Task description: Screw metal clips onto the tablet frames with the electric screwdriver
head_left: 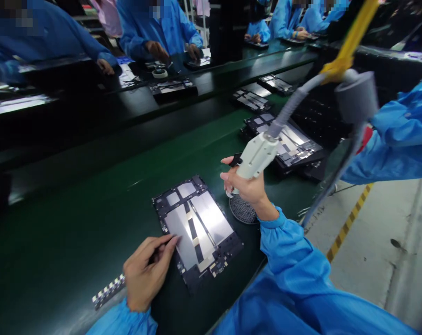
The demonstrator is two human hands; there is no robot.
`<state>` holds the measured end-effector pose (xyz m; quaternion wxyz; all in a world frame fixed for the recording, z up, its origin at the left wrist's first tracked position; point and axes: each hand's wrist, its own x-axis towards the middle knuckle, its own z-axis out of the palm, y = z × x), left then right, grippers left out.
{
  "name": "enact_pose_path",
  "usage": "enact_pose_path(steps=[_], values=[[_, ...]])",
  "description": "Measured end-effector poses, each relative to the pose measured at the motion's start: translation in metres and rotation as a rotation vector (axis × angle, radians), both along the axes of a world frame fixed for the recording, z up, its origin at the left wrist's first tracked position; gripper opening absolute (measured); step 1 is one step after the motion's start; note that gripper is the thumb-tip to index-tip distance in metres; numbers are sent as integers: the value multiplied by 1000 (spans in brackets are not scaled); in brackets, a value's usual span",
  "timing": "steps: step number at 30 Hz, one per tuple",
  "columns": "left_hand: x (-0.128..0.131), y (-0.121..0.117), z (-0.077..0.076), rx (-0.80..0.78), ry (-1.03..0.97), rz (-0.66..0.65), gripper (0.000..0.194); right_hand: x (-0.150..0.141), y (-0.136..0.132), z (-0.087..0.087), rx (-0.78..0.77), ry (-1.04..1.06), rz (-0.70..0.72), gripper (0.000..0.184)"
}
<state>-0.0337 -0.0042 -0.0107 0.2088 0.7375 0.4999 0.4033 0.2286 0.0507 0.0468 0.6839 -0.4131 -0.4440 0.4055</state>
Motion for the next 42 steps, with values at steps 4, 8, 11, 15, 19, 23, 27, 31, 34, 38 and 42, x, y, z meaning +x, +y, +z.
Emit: enact_pose_path(steps=[4, 8, 11, 15, 19, 23, 27, 31, 34, 38, 42], values=[[18, -7, 3, 13, -61, -66, 8, -36, -11, 7, 8, 73, 239, 28], [22, -11, 1, -46, -134, -102, 13, -73, -19, 11, -57, 66, 407, 28], [21, -11, 0, -35, -164, -127, 16, -92, -24, 13, -114, 34, 456, 25], [20, -10, -1, -13, -165, -165, 9, -102, -29, 12, -149, -6, 505, 27], [20, -10, -4, -39, -180, -151, 11, -100, -30, 12, -144, -32, 484, 26], [19, -11, -7, -89, -224, -152, 9, -96, -29, 13, -105, -25, 450, 27], [19, -11, -6, -95, -220, -142, 7, -96, -30, 11, -122, -10, 500, 29], [18, -10, -3, -101, -223, -164, 12, -98, -32, 9, -145, -13, 535, 30], [18, -10, -4, -109, -228, -155, 13, -98, -33, 9, -145, -22, 526, 30], [18, -11, -4, -100, -224, -144, 11, -97, -33, 11, -128, -20, 502, 31], [18, -10, -4, -90, -217, -135, 11, -98, -34, 11, -115, -18, 541, 29]])
